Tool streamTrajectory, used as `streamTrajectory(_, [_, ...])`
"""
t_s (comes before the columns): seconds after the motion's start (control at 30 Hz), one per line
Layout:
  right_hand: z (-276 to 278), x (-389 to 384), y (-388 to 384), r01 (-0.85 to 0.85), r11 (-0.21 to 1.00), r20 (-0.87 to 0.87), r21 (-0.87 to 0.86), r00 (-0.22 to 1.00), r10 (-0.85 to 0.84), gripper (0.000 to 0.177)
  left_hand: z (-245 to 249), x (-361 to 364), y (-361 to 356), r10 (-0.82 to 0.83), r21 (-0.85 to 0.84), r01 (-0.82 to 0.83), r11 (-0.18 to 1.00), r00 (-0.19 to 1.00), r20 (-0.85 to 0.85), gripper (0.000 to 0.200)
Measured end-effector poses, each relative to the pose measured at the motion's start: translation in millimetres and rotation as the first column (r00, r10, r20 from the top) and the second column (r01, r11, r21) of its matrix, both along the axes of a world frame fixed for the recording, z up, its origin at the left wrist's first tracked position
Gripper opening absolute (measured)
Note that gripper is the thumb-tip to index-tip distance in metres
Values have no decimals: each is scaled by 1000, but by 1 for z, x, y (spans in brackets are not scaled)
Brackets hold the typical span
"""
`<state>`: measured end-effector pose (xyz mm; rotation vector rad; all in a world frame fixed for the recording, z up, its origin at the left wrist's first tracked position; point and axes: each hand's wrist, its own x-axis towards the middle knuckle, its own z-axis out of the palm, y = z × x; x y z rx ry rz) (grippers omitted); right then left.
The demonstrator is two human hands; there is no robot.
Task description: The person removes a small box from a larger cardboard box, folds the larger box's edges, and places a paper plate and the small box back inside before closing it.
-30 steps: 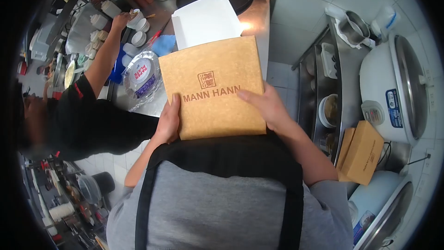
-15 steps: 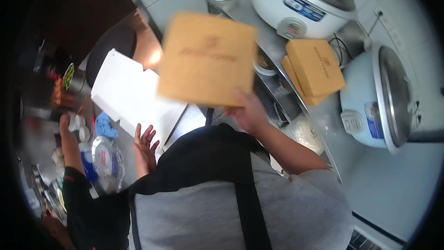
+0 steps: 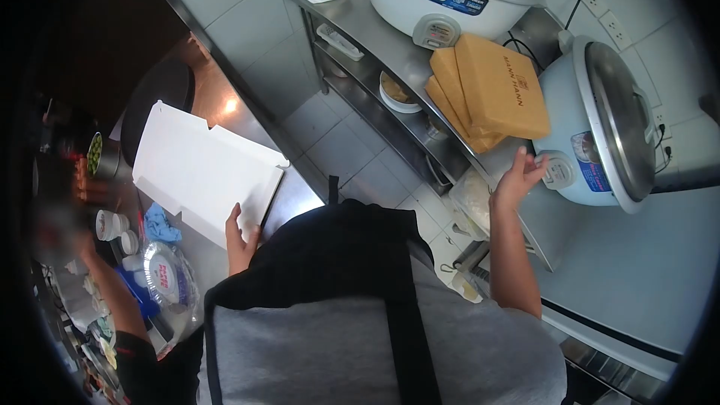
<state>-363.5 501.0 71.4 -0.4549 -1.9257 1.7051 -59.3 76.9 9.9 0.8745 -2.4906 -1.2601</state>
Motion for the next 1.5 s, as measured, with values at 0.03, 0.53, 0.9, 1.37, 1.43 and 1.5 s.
streamTrajectory(0.03, [0, -3, 4, 2, 983, -188, 185, 982, 33, 79, -10, 1, -3, -52, -156, 58, 986, 998, 44, 71])
streamTrajectory(0.53, [25, -34, -32, -402, -38, 397, 915, 877, 270, 77, -22, -14, 5, -18, -368, 93, 925, 979, 202, 39])
streamTrajectory(0.9, [36, -77, 25, -616, 186, 444, 765, 714, 541, 64, -24, -12, 1, -28, -378, 104, 920, 980, 199, 36])
streamTrajectory(1.37, [40, -1, -78, -180, 32, 137, 983, 842, 522, 85, -28, 7, -42, -38, -89, 48, 995, 992, 118, 35])
streamTrajectory(1.43, [29, 0, -126, -419, 37, 226, 907, 558, 799, 74, -38, 8, -56, -53, 42, 50, 998, 996, 78, 38])
streamTrajectory(1.5, [16, 3, -179, -580, -87, 270, 810, 238, 933, 59, -41, 7, -63, -70, 125, 62, 990, 996, 57, 37])
